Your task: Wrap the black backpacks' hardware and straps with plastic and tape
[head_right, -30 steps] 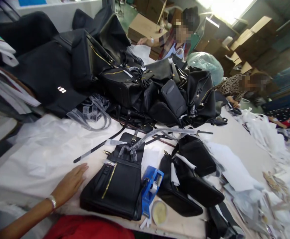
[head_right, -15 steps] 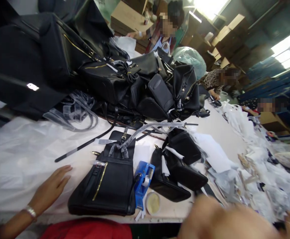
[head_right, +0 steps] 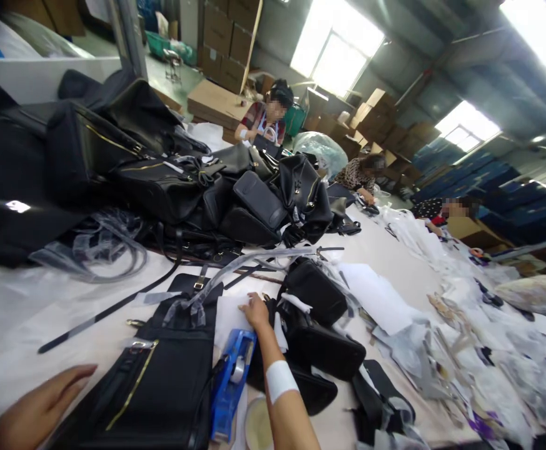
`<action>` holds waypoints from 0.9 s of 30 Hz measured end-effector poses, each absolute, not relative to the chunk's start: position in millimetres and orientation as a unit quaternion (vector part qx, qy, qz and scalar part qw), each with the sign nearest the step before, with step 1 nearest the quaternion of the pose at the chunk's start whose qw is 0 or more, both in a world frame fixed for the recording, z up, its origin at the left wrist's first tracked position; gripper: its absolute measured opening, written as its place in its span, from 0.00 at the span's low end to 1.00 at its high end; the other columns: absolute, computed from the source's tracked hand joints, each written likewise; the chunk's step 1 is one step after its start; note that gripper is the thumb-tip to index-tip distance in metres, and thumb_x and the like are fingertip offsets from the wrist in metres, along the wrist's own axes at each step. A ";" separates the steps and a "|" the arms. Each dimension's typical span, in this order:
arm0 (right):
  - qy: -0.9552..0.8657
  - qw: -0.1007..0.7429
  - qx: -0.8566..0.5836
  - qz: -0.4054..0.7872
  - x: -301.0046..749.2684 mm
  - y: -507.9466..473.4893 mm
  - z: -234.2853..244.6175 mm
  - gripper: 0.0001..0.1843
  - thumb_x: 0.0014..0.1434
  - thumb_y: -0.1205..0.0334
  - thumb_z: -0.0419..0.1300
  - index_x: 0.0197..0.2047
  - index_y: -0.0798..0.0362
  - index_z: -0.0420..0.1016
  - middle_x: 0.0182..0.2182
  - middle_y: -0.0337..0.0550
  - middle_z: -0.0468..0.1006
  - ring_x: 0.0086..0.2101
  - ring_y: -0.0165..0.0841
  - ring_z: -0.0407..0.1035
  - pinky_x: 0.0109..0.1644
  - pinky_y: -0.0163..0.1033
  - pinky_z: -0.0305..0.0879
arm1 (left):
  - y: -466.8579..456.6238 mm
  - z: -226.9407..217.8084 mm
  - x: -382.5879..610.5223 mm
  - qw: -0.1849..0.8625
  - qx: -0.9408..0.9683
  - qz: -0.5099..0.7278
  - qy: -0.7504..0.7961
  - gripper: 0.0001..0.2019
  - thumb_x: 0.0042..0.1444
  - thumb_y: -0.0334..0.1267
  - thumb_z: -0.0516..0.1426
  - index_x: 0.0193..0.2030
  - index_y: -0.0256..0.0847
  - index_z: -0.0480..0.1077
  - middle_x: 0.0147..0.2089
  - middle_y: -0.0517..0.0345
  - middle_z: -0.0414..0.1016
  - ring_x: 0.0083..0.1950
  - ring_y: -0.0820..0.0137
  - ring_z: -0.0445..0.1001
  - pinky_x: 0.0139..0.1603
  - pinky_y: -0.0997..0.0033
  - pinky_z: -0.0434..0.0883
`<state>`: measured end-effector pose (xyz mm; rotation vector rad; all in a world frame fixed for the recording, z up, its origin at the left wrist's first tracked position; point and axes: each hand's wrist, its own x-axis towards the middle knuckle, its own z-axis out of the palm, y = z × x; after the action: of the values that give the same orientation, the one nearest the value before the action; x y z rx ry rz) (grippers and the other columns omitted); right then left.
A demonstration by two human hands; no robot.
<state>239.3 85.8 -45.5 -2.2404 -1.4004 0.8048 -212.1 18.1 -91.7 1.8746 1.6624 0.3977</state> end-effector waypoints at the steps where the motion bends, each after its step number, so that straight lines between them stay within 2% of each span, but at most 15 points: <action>1: -0.503 0.182 -0.792 0.294 241.1 85.2 -49.3 0.13 0.50 0.64 0.62 0.42 0.56 0.74 0.30 0.41 0.75 0.33 0.33 0.68 0.38 0.35 0.59 | 31.3 -76.3 -187.9 0.334 0.712 0.138 0.602 0.17 0.58 0.49 0.50 0.49 0.50 0.72 0.50 0.61 0.79 0.51 0.63 0.76 0.52 0.68 0.73; 3: -0.517 0.176 -0.780 0.305 244.4 81.2 -53.1 0.08 0.53 0.64 0.59 0.37 0.55 0.74 0.26 0.38 0.73 0.30 0.32 0.66 0.35 0.33 0.56 | 56.9 -48.0 -128.2 0.360 0.714 0.148 0.582 0.19 0.59 0.49 0.48 0.53 0.48 0.68 0.54 0.58 0.76 0.54 0.62 0.74 0.56 0.63 0.70; 6: -0.539 0.178 -0.759 0.320 253.4 69.3 -54.0 0.07 0.54 0.64 0.58 0.38 0.53 0.74 0.26 0.36 0.73 0.29 0.30 0.65 0.34 0.32 0.55 | 90.2 -31.1 -31.0 0.400 0.726 0.183 0.528 0.24 0.59 0.45 0.48 0.61 0.40 0.61 0.60 0.49 0.70 0.55 0.61 0.73 0.58 0.61 0.66; 8: -0.555 0.176 -0.740 0.337 262.9 60.8 -53.0 0.06 0.54 0.65 0.58 0.37 0.53 0.74 0.26 0.36 0.73 0.29 0.30 0.66 0.33 0.31 0.55 | 109.7 -40.0 23.9 0.452 0.705 0.164 0.521 0.26 0.55 0.43 0.52 0.61 0.37 0.60 0.60 0.44 0.68 0.48 0.61 0.76 0.53 0.62 0.69; 9: -0.563 0.173 -0.730 0.347 268.4 57.4 -52.5 0.06 0.54 0.65 0.59 0.36 0.53 0.74 0.26 0.35 0.74 0.29 0.30 0.66 0.32 0.31 0.54 | 118.7 -48.2 46.0 0.462 0.701 0.154 0.521 0.24 0.54 0.41 0.53 0.58 0.37 0.64 0.56 0.45 0.72 0.44 0.62 0.77 0.48 0.63 0.70; 11: -0.576 0.165 -0.711 0.368 279.4 53.9 -52.7 0.05 0.52 0.67 0.60 0.34 0.52 0.74 0.26 0.35 0.75 0.28 0.29 0.67 0.31 0.30 0.54 | 134.6 -65.8 78.4 0.480 0.693 0.131 0.521 0.15 0.50 0.39 0.55 0.45 0.37 0.72 0.41 0.50 0.79 0.35 0.63 0.77 0.39 0.66 0.71; 13: -0.581 0.158 -0.702 0.380 288.6 55.5 -55.9 0.06 0.50 0.68 0.62 0.34 0.52 0.74 0.27 0.35 0.76 0.29 0.30 0.68 0.30 0.30 0.55 | 145.7 -78.0 95.6 0.490 0.693 0.115 0.517 0.08 0.49 0.38 0.55 0.31 0.38 0.73 0.28 0.56 0.77 0.29 0.64 0.75 0.32 0.69 0.70; 14: -0.580 0.155 -0.703 0.381 291.8 58.1 -58.9 0.07 0.49 0.68 0.62 0.34 0.52 0.74 0.28 0.35 0.77 0.30 0.30 0.69 0.31 0.30 0.55 | 149.0 -80.2 99.2 0.492 0.693 0.112 0.515 0.07 0.49 0.39 0.55 0.27 0.38 0.71 0.25 0.57 0.75 0.28 0.64 0.74 0.29 0.70 0.69; 16: -0.570 0.151 -0.717 0.372 295.0 65.6 -67.6 0.09 0.50 0.69 0.62 0.37 0.51 0.74 0.30 0.38 0.77 0.33 0.32 0.70 0.34 0.32 0.57 | 151.7 -75.7 98.3 0.487 0.694 0.114 0.519 0.10 0.53 0.42 0.53 0.28 0.39 0.70 0.24 0.59 0.73 0.29 0.65 0.73 0.29 0.71 0.67; 18: -0.554 0.145 -0.737 0.358 294.0 74.0 -78.4 0.09 0.53 0.69 0.59 0.39 0.52 0.73 0.33 0.41 0.77 0.37 0.34 0.70 0.38 0.33 0.58 | 151.6 -61.8 88.8 0.462 0.694 0.146 0.533 0.13 0.57 0.46 0.50 0.33 0.41 0.70 0.29 0.59 0.74 0.33 0.65 0.73 0.33 0.70 0.67; 20: -0.544 0.135 -0.752 0.348 290.5 81.4 -88.8 0.10 0.55 0.70 0.57 0.41 0.52 0.72 0.38 0.43 0.76 0.40 0.34 0.70 0.42 0.34 0.59 | 152.5 -44.5 73.3 0.431 0.675 0.215 0.558 0.13 0.58 0.48 0.51 0.39 0.43 0.70 0.35 0.60 0.75 0.37 0.66 0.72 0.38 0.71 0.67; 22: -0.541 0.120 -0.760 0.339 286.5 86.8 -95.2 0.10 0.56 0.70 0.56 0.42 0.52 0.72 0.41 0.45 0.75 0.42 0.35 0.70 0.45 0.35 0.60 | 155.3 -31.0 53.8 0.446 0.608 0.267 0.600 0.12 0.56 0.48 0.55 0.39 0.43 0.70 0.26 0.64 0.71 0.29 0.71 0.68 0.30 0.75 0.64; 24: -0.541 0.106 -0.768 0.325 282.7 90.6 -94.0 0.13 0.56 0.71 0.56 0.46 0.53 0.70 0.43 0.49 0.74 0.44 0.37 0.70 0.47 0.38 0.61 | 157.2 -24.4 31.6 0.508 0.505 0.297 0.631 0.13 0.54 0.49 0.58 0.36 0.42 0.69 0.18 0.70 0.60 0.20 0.76 0.59 0.21 0.79 0.56; 25: -0.542 0.098 -0.773 0.315 280.5 92.1 -89.9 0.16 0.56 0.72 0.55 0.49 0.55 0.69 0.45 0.52 0.73 0.45 0.39 0.69 0.48 0.40 0.62 | 156.7 -23.2 20.5 0.541 0.457 0.309 0.635 0.13 0.53 0.49 0.58 0.35 0.41 0.68 0.16 0.72 0.56 0.17 0.78 0.54 0.18 0.80 0.52; 27: -0.546 0.108 -0.781 0.281 273.0 94.3 -74.9 0.23 0.57 0.72 0.55 0.57 0.57 0.63 0.50 0.57 0.70 0.49 0.43 0.67 0.51 0.44 0.61 | 150.9 -22.3 0.9 0.576 0.393 0.335 0.634 0.14 0.53 0.49 0.59 0.36 0.40 0.67 0.14 0.74 0.55 0.15 0.80 0.51 0.16 0.82 0.48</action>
<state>273.0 94.3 -74.9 -2.2984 -1.6073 0.8275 0.9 150.9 -22.3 0.9204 1.4840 0.7842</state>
